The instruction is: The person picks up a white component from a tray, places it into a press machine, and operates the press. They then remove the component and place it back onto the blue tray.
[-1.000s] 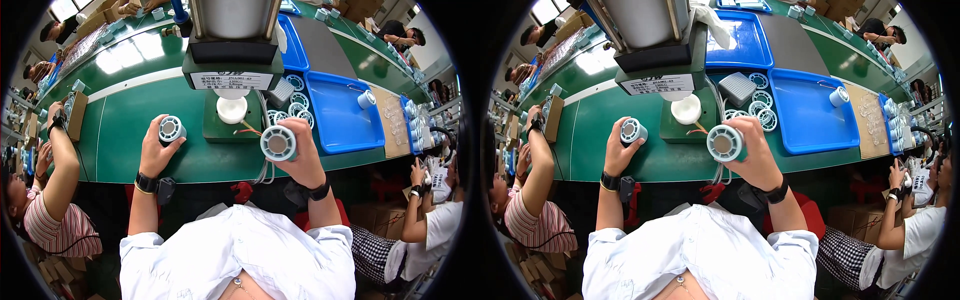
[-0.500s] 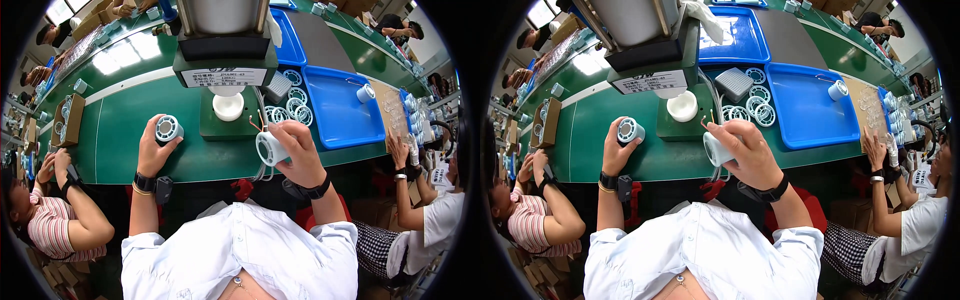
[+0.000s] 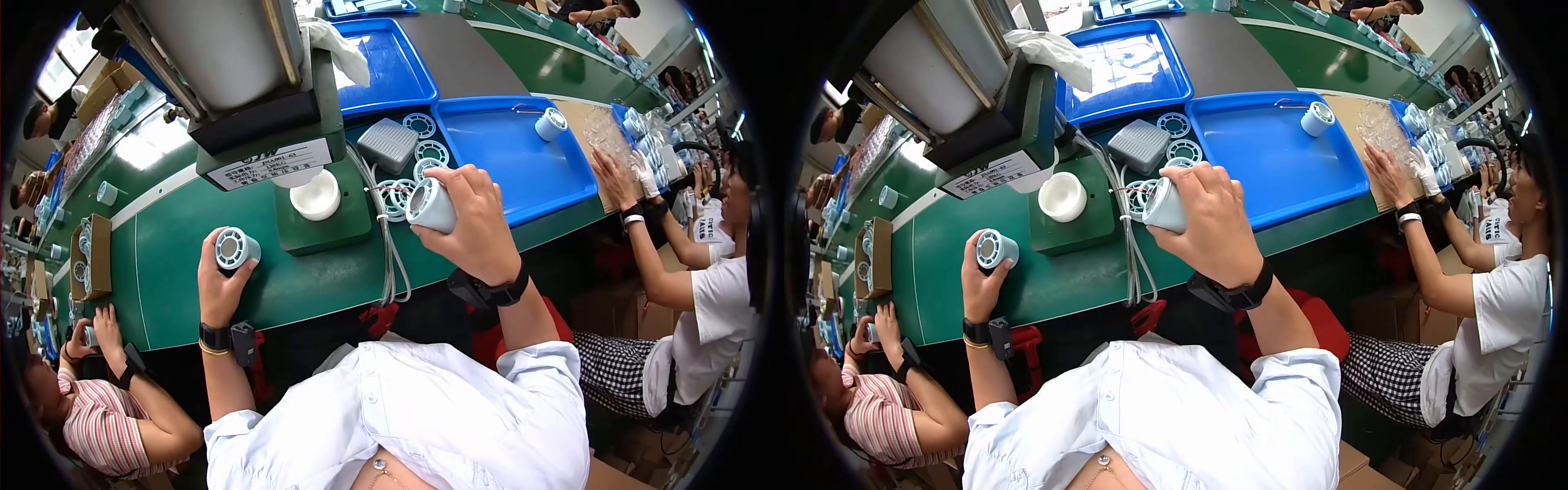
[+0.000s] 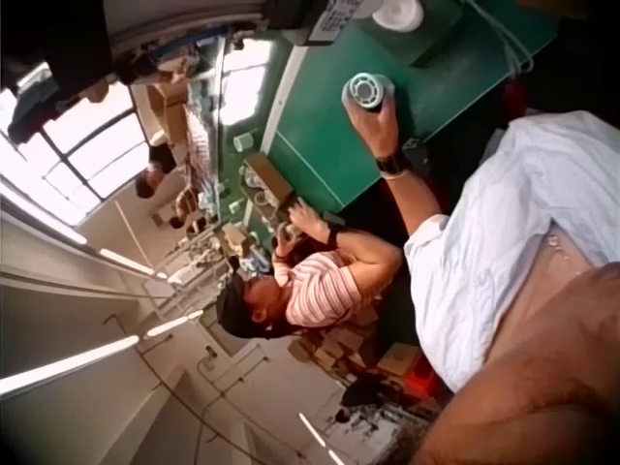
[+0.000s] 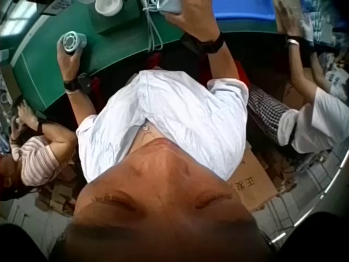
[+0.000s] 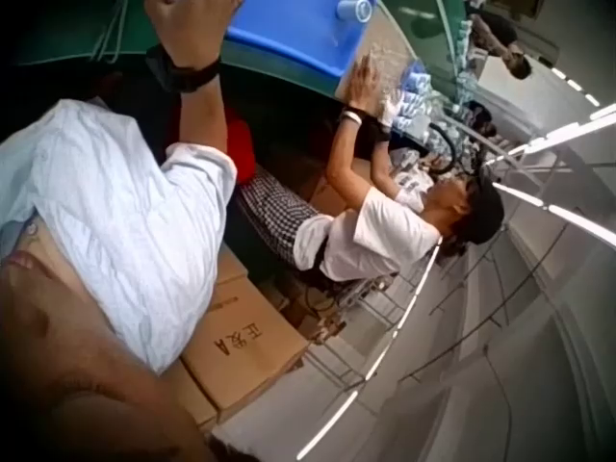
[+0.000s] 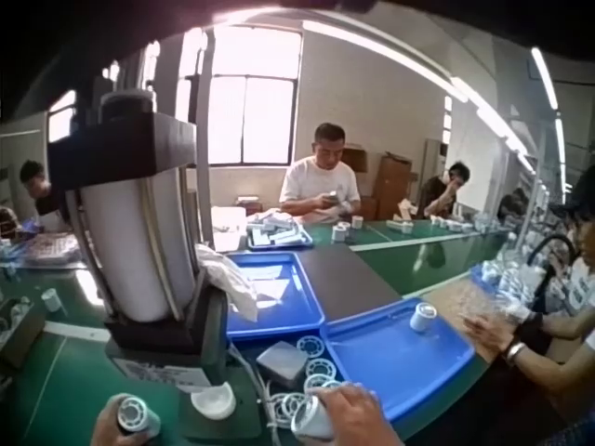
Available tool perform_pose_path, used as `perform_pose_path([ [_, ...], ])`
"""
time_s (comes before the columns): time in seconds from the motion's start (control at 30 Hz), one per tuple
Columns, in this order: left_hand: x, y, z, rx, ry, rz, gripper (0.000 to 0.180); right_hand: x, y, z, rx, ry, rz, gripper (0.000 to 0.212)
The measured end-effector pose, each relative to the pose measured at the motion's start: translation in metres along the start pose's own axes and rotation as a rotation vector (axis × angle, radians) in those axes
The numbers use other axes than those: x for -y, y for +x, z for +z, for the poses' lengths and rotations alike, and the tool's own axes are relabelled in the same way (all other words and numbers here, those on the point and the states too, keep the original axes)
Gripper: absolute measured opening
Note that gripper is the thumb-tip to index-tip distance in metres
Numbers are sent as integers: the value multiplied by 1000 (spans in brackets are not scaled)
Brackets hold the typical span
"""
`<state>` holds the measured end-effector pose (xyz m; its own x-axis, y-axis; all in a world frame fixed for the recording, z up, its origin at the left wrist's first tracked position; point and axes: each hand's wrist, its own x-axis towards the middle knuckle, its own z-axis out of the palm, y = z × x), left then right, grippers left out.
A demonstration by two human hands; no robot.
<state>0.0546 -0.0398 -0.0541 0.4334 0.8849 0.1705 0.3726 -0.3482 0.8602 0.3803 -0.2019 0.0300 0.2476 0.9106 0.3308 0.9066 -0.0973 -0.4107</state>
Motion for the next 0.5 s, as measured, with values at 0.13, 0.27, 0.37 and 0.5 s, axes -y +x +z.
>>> perform_pose_path([
  [0.13, 3, -4, -4, 12, -7, 17, 57, -47, 22, -9, -26, 52, 143, 55],
  [0.27, 8, -6, -7, 19, -71, 19, 60, -144, 65, -12, -51, -71, 289, 56],
  [0.37, 9, -2, -4, 35, -65, 42, 62, -247, 62, -25, -190, -507, 289, 63],
  [0.5, 13, -4, -9, 12, -13, 2, 61, -212, 53, -37, -182, -519, 355, 69],
])
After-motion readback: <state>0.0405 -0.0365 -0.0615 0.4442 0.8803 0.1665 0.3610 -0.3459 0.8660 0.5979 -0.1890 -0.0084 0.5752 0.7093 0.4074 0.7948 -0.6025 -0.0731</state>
